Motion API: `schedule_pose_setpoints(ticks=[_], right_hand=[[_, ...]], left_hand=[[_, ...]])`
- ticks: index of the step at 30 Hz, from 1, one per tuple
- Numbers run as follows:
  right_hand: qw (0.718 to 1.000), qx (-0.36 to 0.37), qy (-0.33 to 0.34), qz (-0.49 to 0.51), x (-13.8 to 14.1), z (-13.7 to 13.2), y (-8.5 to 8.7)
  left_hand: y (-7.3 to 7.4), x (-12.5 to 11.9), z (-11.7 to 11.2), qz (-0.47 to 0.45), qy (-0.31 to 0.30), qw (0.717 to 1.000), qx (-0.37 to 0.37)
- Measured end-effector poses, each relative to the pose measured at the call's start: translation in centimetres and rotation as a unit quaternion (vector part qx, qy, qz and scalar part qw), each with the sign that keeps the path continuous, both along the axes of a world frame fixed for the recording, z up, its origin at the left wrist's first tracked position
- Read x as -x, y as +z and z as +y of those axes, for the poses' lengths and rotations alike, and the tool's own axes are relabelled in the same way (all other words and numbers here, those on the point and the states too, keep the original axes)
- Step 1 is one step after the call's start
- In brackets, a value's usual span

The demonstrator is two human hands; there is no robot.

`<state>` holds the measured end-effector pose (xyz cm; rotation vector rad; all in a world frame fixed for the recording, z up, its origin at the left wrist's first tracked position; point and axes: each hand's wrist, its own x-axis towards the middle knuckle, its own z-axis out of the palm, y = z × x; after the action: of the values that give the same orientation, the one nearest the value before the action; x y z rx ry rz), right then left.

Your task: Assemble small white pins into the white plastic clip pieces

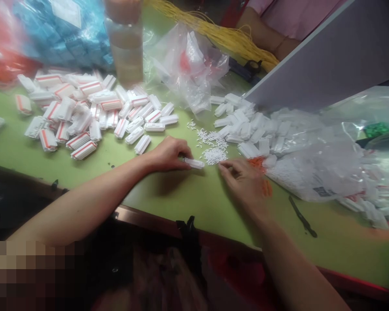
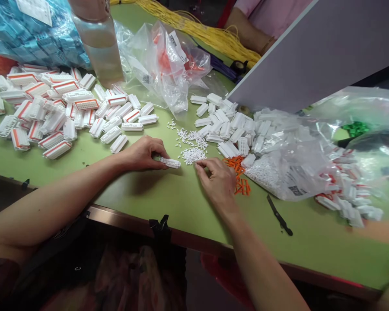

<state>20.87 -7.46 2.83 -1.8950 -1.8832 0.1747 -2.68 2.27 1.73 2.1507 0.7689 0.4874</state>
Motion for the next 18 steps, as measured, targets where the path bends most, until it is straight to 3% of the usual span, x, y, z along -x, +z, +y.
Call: schedule_pose_setpoints(ticks=[9,14,18], right_hand=[[0.998,0.056,-0.025,-0.016,1.1,1.1,-0.5],[0.999,0.033,0.016,0.031,0.8,0.8,-0.4],[0.995,-0.02,0.09,0.04,2.1,0.6,0.4]], left_hand=[[-0.1,0.1,0.0,0.0,0.003,1.0,0.002],[-0.1,0.0,0.0,-0.003,0.001,1.0,0.004],[0.0,0.0,-0.1,-0.004,-0.001,1.0,0.007]])
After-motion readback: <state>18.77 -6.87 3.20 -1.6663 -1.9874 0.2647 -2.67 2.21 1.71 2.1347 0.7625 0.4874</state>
